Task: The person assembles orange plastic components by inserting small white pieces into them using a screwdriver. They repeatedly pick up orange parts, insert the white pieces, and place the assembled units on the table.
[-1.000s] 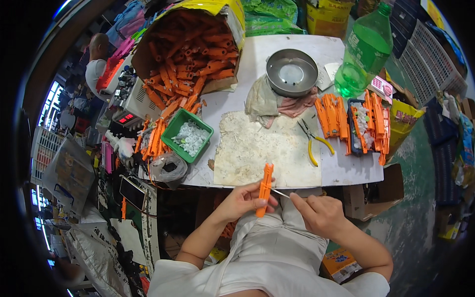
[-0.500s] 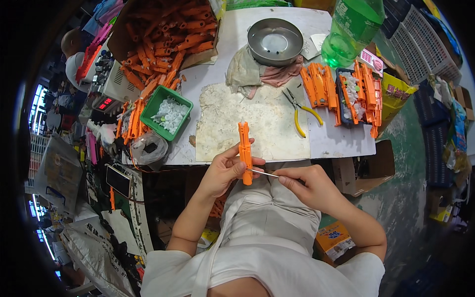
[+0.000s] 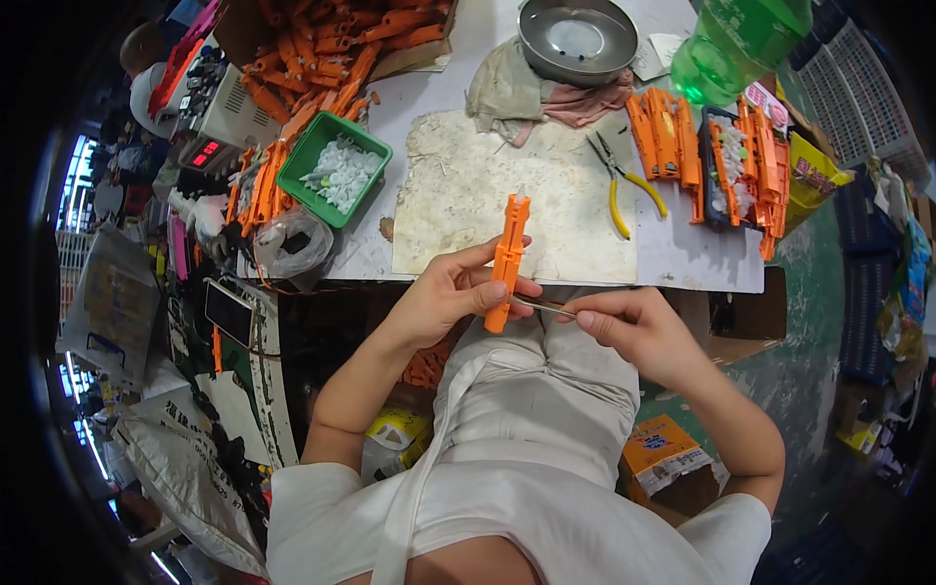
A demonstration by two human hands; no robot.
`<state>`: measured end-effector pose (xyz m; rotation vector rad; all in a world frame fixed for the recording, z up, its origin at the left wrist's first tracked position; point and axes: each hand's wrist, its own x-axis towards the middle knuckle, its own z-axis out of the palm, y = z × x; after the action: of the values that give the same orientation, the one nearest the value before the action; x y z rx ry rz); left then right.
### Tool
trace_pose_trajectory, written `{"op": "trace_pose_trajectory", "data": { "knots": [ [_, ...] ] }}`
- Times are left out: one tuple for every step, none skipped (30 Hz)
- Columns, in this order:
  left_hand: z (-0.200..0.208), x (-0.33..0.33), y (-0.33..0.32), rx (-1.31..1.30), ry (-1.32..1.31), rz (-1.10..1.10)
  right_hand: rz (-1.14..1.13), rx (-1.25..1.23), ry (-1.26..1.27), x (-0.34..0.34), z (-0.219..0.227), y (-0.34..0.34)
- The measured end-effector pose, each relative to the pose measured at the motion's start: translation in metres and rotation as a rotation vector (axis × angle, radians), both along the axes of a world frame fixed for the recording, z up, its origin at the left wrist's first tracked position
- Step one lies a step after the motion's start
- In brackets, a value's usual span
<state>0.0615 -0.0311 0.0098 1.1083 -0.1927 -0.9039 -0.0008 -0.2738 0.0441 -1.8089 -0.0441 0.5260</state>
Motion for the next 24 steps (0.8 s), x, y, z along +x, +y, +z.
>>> {"op": "trace_pose_trajectory", "data": {
  "knots": [
    [0.004, 0.001, 0.000, 0.025, -0.013, -0.010, 0.032, -0.104, -0.261, -0.005, -0.002, 0.004],
    [0.002, 0.003, 0.002, 0.023, -0.040, -0.005, 0.123, -0.311, -0.527, -0.009, -0.002, 0.006],
    [-0.001, 0.004, 0.004, 0.022, -0.067, -0.001, 0.212, -0.516, -0.794, -0.013, -0.002, 0.008],
    [-0.003, 0.005, 0.005, 0.018, -0.095, -0.003, 0.294, -0.727, -1.060, -0.016, -0.002, 0.008],
    [-0.002, 0.005, 0.008, 0.022, -0.071, 0.025, 0.317, -0.745, -1.042, -0.017, -0.001, 0.007],
    [-0.001, 0.005, 0.012, 0.027, -0.047, 0.054, 0.252, -0.663, -0.973, -0.015, -0.003, 0.006],
    [0.000, 0.004, 0.015, 0.027, -0.025, 0.081, 0.188, -0.585, -0.905, -0.012, -0.005, 0.003],
    [-0.002, 0.004, 0.017, 0.030, -0.005, 0.097, 0.126, -0.506, -0.836, -0.009, -0.006, 0.001],
    [-0.008, 0.002, 0.020, 0.034, 0.014, 0.113, 0.032, -0.427, -0.686, -0.004, -0.006, 0.001],
    [-0.012, 0.002, 0.021, 0.034, 0.037, 0.122, -0.065, -0.353, -0.531, 0.001, -0.005, 0.002],
    [-0.011, -0.001, 0.017, 0.071, 0.041, 0.016, -0.164, -0.278, -0.378, 0.006, -0.003, 0.002],
    [-0.011, -0.005, 0.011, 0.047, 0.052, -0.064, -0.228, -0.079, -0.317, 0.014, -0.004, 0.011],
    [-0.010, -0.009, 0.003, 0.023, 0.056, -0.144, -0.291, 0.121, -0.262, 0.025, -0.008, 0.024],
    [-0.009, -0.011, -0.003, -0.003, 0.057, -0.227, -0.291, 0.236, -0.188, 0.032, -0.013, 0.025],
    [-0.003, -0.013, -0.007, -0.023, 0.053, -0.225, -0.296, 0.348, -0.111, 0.038, -0.018, 0.026],
    [-0.002, -0.014, -0.007, -0.110, 0.082, -0.149, -0.236, 0.381, -0.012, 0.043, -0.022, 0.023],
    [-0.003, -0.015, -0.005, -0.198, 0.112, -0.075, -0.175, 0.413, 0.087, 0.046, -0.026, 0.020],
    [-0.006, -0.017, -0.004, -0.287, 0.142, -0.002, -0.260, 0.500, 0.082, 0.047, -0.031, 0.018],
    [-0.020, -0.022, -0.002, -0.280, -0.015, 0.164, -0.337, 0.594, 0.080, 0.046, -0.037, 0.020],
    [-0.030, -0.025, -0.005, -0.205, -0.246, 0.296, -0.416, 0.691, 0.077, 0.044, -0.044, 0.023],
    [-0.038, -0.028, -0.013, -0.131, -0.478, 0.427, -0.488, 0.715, 0.066, 0.043, -0.049, 0.029],
    [-0.047, -0.030, -0.021, -0.058, -0.707, 0.552, -0.489, 0.721, 0.089, 0.041, -0.052, 0.036],
    [-0.050, -0.035, -0.025, -0.155, -0.651, 0.579, -0.484, 0.726, 0.119, 0.038, -0.053, 0.044],
    [-0.052, -0.032, -0.030, -0.181, -0.637, 0.642, -0.479, 0.732, 0.148, 0.037, -0.052, 0.052]
  ]
}}
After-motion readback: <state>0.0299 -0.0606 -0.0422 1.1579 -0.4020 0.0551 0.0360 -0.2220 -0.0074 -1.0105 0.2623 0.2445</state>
